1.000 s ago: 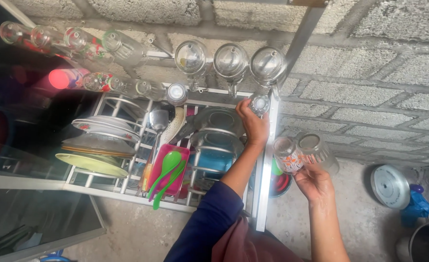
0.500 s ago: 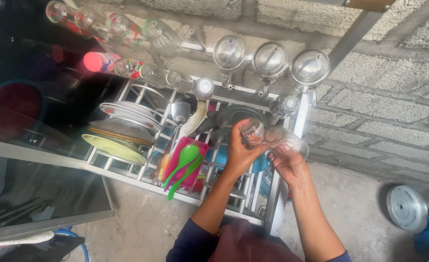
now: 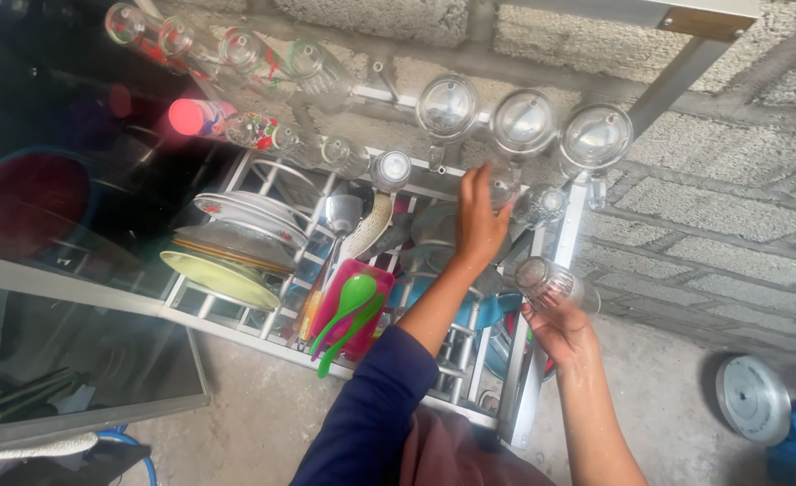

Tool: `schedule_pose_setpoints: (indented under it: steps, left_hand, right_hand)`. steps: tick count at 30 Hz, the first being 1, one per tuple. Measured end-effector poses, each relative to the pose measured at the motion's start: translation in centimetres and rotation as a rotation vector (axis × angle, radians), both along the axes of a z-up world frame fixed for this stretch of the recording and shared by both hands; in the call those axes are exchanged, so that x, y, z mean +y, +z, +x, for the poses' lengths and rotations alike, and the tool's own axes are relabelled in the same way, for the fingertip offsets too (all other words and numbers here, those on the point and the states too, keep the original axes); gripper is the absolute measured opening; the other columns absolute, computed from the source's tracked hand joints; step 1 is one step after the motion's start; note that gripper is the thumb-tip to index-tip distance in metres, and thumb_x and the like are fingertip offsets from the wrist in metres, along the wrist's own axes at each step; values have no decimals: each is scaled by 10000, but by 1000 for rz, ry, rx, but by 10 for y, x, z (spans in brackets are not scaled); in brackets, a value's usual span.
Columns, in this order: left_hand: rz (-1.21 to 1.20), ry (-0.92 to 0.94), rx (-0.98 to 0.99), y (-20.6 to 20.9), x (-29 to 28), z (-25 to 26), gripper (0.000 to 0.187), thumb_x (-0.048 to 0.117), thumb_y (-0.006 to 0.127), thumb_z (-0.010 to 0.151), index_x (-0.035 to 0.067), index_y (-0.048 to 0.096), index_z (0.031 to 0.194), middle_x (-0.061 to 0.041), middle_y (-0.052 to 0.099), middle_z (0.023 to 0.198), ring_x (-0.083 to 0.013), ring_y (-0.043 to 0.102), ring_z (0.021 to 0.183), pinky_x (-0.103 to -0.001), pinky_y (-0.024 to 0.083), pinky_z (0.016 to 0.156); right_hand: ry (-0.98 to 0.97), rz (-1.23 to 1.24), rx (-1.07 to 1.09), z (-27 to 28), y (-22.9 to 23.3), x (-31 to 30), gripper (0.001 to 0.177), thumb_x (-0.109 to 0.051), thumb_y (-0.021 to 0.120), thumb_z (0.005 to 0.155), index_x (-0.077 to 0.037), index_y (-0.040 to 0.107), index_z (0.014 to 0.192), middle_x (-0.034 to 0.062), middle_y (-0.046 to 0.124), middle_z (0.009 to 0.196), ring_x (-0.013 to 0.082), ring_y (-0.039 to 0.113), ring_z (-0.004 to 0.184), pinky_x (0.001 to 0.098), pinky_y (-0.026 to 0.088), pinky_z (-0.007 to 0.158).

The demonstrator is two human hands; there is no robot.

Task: Washing various glasses, plates, and bowls in an outdoor sink.

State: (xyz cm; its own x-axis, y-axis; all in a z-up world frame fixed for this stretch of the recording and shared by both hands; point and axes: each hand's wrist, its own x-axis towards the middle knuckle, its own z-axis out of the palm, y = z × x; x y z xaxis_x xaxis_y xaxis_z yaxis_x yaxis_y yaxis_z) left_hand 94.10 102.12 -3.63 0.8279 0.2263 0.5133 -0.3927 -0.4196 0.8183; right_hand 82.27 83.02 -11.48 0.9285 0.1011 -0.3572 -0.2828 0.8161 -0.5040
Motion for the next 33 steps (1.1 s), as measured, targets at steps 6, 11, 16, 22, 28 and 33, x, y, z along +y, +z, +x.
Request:
schedule_pose_setpoints:
  steps: [6,11,16,22,28,33]
  left_hand:
    - [42,-142,6,-27,13,-10,836,-64,760,768,15,397,1518,-237,465,1487,-441,514,1346,-425,468,1099]
    - [-326,-230,152,-27,42,-86,580,7,708,1031,61,489,1565,-159,573,1506,-298,544,1429,-387,457,1182]
    - [-611,-410,244,8,69,-114,816,-24,803,822,65,362,1503,-144,577,1322,-217,587,1224,-364,534,998]
    - [-857,-210,57,3,57,-90,746,-8,794,889,12,332,1475,-183,610,1309,-188,690,1106,-268,606,924]
    - [-523,147,-72,-2,43,-60,805,103,852,853,24,328,1459,-195,544,1342,-273,635,1139,-381,563,943]
    - [-88,420,67,-7,63,-24,841,316,882,833,63,388,1465,-226,614,1313,-399,647,1149,-490,502,950]
  right_hand:
    - [95,137,-183,18,-10,10,458,18,746,683,-34,673,1131,101,719,1084,259,679,1037,428,524,826]
    - [115,-110,-92,35,13,63,284,2,665,856,-75,656,1129,64,710,1098,199,678,1006,377,536,830]
    - [149,-210,-108,48,18,116,177,-67,605,1005,-29,655,1170,82,704,1101,180,673,991,328,547,875]
    - [91,-316,-124,42,57,130,363,-180,493,1043,-13,578,1354,103,716,1113,169,647,890,310,514,756]
    - [-71,-532,-41,2,56,90,436,-61,524,952,41,539,1375,120,736,1196,181,674,927,285,503,770]
    - [-297,-552,47,-36,23,60,311,-45,551,967,37,598,1263,155,728,1108,186,678,865,304,525,757]
